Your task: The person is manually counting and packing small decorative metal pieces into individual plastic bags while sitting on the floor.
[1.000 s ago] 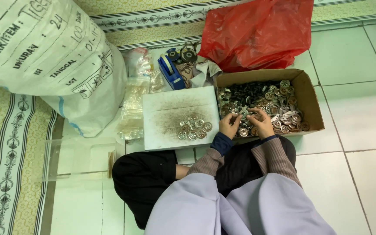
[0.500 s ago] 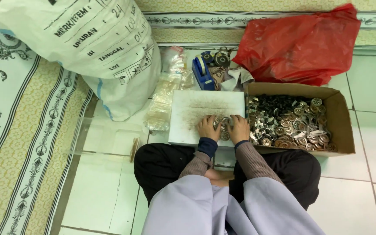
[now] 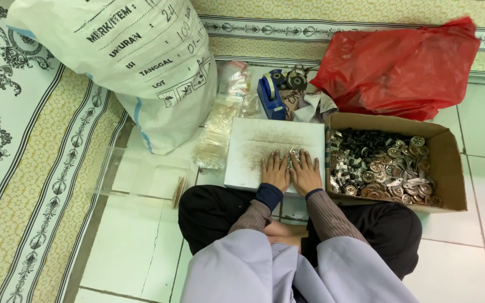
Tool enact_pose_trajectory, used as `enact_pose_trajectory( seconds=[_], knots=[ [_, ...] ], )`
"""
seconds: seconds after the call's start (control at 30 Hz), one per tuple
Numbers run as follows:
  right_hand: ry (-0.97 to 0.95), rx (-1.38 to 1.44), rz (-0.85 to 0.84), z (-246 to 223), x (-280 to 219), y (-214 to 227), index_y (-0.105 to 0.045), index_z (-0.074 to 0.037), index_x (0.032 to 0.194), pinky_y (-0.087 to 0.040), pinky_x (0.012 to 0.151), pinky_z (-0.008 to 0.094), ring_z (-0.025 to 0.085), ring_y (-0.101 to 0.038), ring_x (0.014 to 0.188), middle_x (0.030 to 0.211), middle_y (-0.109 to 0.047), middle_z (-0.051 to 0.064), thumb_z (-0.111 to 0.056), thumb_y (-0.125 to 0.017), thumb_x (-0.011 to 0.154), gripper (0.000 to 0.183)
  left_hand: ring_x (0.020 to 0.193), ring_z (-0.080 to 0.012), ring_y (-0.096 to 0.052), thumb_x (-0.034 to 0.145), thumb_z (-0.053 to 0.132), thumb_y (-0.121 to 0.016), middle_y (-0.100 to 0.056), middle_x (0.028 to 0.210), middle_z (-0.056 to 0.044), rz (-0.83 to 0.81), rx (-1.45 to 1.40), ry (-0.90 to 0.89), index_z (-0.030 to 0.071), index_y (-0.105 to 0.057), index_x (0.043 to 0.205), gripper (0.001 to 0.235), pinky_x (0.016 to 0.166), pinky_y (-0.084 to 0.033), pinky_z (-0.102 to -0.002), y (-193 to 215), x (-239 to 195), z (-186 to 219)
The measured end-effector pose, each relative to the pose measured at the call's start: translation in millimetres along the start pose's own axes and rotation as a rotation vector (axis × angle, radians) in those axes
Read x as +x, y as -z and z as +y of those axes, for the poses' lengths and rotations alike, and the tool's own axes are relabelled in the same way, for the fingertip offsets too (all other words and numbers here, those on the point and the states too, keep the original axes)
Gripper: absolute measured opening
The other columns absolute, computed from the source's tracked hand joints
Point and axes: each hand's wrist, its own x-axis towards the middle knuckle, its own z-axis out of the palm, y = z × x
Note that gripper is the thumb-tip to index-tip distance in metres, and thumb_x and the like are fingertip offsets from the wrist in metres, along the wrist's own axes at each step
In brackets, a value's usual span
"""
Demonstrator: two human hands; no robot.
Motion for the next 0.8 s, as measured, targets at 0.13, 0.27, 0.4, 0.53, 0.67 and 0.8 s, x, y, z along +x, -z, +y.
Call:
enact_pose_trajectory(
  seconds=[0.13, 0.27, 0.4, 0.53, 0.67, 0.8],
  knots=[
    [-0.018, 0.009, 0.017, -5, 10, 0, -0.022, -0.030, 0.165, -0.010, 0.126, 0.058, 0.033, -0.020, 0.157, 0.169, -0.023, 0.016, -0.044, -0.022, 0.111, 0.056, 0.153, -0.0365, -0.029, 0.108, 0.036, -0.033, -0.032, 0.164, -0.019, 0.004, 0.014, -0.008, 0.021, -0.037, 0.158, 0.052, 0.123, -0.011, -0.062, -15, 11, -9],
    [0.030, 0.132, 0.175, -1, 9, -4, -0.037, -0.020, 0.158, -0.022, 0.126, 0.050, 0.035, -0.030, 0.153, 0.164, -0.034, 0.020, -0.036, -0.034, 0.111, 0.050, 0.151, -0.0397, -0.030, 0.107, 0.039, -0.036, -0.031, 0.163, -0.023, 0.038, -0.106, -0.022, 0.016, -0.037, 0.157, 0.054, 0.122, -0.017, -0.061, -4, 11, -10],
    [0.075, 0.203, 0.288, -1, -6, -4, -0.036, -0.014, 0.158, -0.026, 0.125, 0.050, 0.041, -0.030, 0.151, 0.162, -0.031, 0.026, -0.046, -0.042, 0.107, 0.061, 0.151, -0.0419, -0.028, 0.102, 0.040, -0.045, -0.032, 0.161, -0.028, 0.052, -0.139, -0.033, 0.010, -0.030, 0.159, 0.066, 0.122, -0.016, -0.061, 9, -8, -11],
    [0.085, 0.020, 0.194, -6, -4, -14, -0.029, -0.020, 0.162, -0.020, 0.126, 0.054, 0.039, -0.024, 0.154, 0.165, -0.028, 0.023, -0.056, -0.035, 0.105, 0.068, 0.153, -0.0387, -0.026, 0.102, 0.036, -0.043, -0.030, 0.163, -0.026, -0.018, -0.014, -0.048, 0.008, -0.026, 0.161, 0.068, 0.124, -0.009, -0.061, -4, -15, -15],
    [0.014, -0.014, 0.084, -10, 16, -17, -0.024, -0.026, 0.163, -0.011, 0.127, 0.055, 0.035, -0.018, 0.157, 0.169, -0.023, 0.019, -0.054, -0.025, 0.108, 0.062, 0.155, -0.0371, -0.023, 0.102, 0.030, -0.039, -0.025, 0.166, -0.024, -0.075, -0.005, -0.052, 0.009, -0.021, 0.163, 0.066, 0.125, -0.013, -0.059, -20, -2, -21],
    [-0.025, 0.081, 0.122, -17, 41, -24, -0.027, -0.024, 0.161, -0.014, 0.128, 0.053, 0.034, -0.021, 0.156, 0.168, -0.025, 0.020, -0.052, -0.023, 0.110, 0.058, 0.155, -0.0378, -0.022, 0.102, 0.027, -0.039, -0.023, 0.167, -0.024, -0.072, -0.039, -0.049, 0.008, -0.022, 0.163, 0.066, 0.127, -0.015, -0.054, -28, 15, -34]
  ],
)
